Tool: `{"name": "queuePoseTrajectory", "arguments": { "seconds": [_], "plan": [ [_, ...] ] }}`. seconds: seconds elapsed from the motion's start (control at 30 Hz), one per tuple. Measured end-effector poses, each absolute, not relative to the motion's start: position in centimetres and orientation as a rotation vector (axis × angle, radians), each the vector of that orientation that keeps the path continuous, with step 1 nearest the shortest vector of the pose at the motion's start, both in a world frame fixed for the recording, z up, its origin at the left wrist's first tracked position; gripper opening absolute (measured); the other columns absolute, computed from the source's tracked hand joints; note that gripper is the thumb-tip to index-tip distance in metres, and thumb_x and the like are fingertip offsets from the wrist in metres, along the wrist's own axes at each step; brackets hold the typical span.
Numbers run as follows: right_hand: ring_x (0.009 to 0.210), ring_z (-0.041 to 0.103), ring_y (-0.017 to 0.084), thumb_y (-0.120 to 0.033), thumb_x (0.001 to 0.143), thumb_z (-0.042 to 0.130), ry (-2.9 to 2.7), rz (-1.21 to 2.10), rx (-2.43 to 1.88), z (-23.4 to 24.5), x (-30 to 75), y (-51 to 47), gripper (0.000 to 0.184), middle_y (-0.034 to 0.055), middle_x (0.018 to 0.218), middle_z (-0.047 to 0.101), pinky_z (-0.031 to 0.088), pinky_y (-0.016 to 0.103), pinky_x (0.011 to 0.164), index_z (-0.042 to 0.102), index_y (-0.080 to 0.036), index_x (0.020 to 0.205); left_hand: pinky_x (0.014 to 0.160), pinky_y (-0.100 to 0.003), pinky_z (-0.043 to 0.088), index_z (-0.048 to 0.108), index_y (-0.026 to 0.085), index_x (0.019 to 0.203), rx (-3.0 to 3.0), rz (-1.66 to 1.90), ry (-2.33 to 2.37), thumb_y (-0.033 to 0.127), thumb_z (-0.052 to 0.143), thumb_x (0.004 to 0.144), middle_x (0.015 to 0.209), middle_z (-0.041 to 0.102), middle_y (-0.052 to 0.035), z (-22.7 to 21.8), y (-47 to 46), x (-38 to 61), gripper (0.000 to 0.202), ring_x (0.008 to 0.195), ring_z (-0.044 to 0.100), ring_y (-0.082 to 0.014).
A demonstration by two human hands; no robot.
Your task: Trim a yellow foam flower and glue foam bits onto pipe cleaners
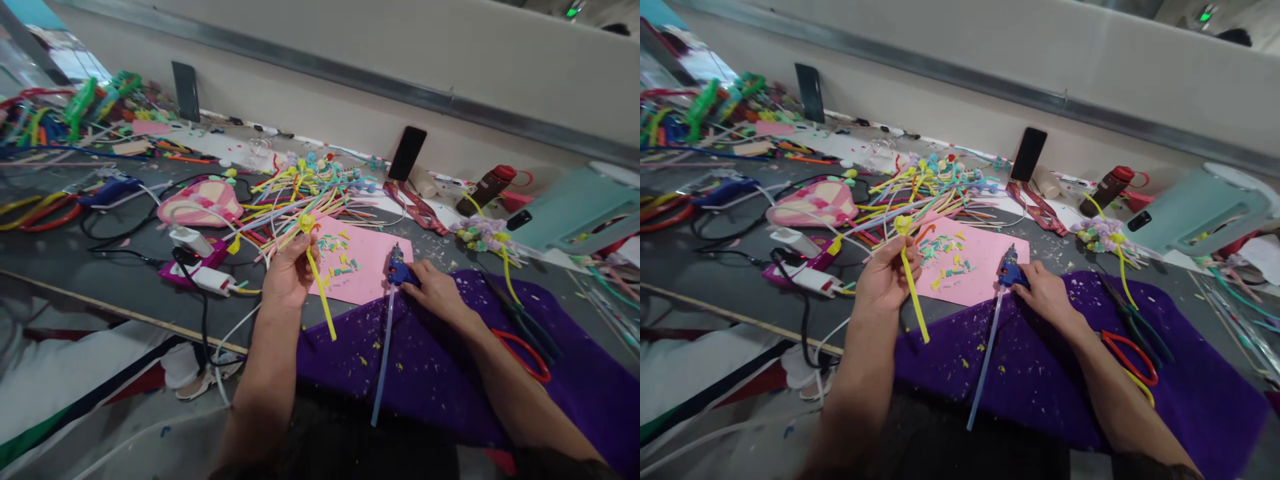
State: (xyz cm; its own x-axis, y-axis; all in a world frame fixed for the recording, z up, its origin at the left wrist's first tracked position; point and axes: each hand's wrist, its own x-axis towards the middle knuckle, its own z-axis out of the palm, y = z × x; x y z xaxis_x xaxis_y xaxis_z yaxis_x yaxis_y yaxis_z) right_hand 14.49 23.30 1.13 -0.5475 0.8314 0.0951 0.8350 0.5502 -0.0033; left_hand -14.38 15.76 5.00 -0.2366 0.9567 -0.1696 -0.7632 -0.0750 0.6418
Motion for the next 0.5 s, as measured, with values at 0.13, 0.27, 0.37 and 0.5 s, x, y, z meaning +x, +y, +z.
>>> {"name": "queuePoseTrajectory", "arguments": {
  "seconds": [0.13,0.27,0.37,0.5],
  "plan": [
    [0.094,0.06,0.027,-0.04,0.088,0.051,-2.754,-0.193,-1.371,2.6,14.2,22.7,0.036,0.0131,0.107,0.061,0.046,0.034,0.075,0.06,-0.016,0.114,0.03,-0.012,0.025,0.063,0.012,0.073,0.39,1.649,0.809,0.024,0.076,0.057,0.05,0.055,0.0051,5.1,15.8,-14.5,0.023,0.036,0.042,-0.002],
    [0.094,0.061,0.023,-0.034,0.092,0.047,-2.685,-0.192,-1.143,4.9,12.6,22.2,0.028,0.01,0.108,0.063,0.045,0.032,0.078,0.064,-0.019,0.108,0.033,-0.012,0.028,0.064,0.012,0.072,0.426,1.636,0.878,0.024,0.075,0.057,0.049,0.055,0.0046,5.2,15.7,-14.4,0.022,0.037,0.043,-0.0025],
    [0.087,0.063,0.018,-0.03,0.094,0.044,-2.759,-0.009,-0.972,5.9,10.0,22.7,0.026,0.0057,0.098,0.067,0.044,0.026,0.075,0.067,-0.021,0.102,0.035,-0.013,0.03,0.064,0.012,0.068,0.462,1.638,0.91,0.024,0.075,0.057,0.047,0.053,0.0044,5.1,15.7,-14.3,0.02,0.038,0.044,-0.0032],
    [0.087,0.064,0.017,-0.024,0.092,0.047,-2.853,0.06,-0.949,5.8,6.0,24.3,0.023,0.0043,0.097,0.069,0.042,0.024,0.07,0.069,-0.021,0.099,0.036,-0.014,0.03,0.063,0.012,0.066,0.528,1.632,0.913,0.026,0.074,0.06,0.046,0.051,0.0046,4.8,15.9,-13.9,0.018,0.038,0.042,-0.0035]
  ]
}}
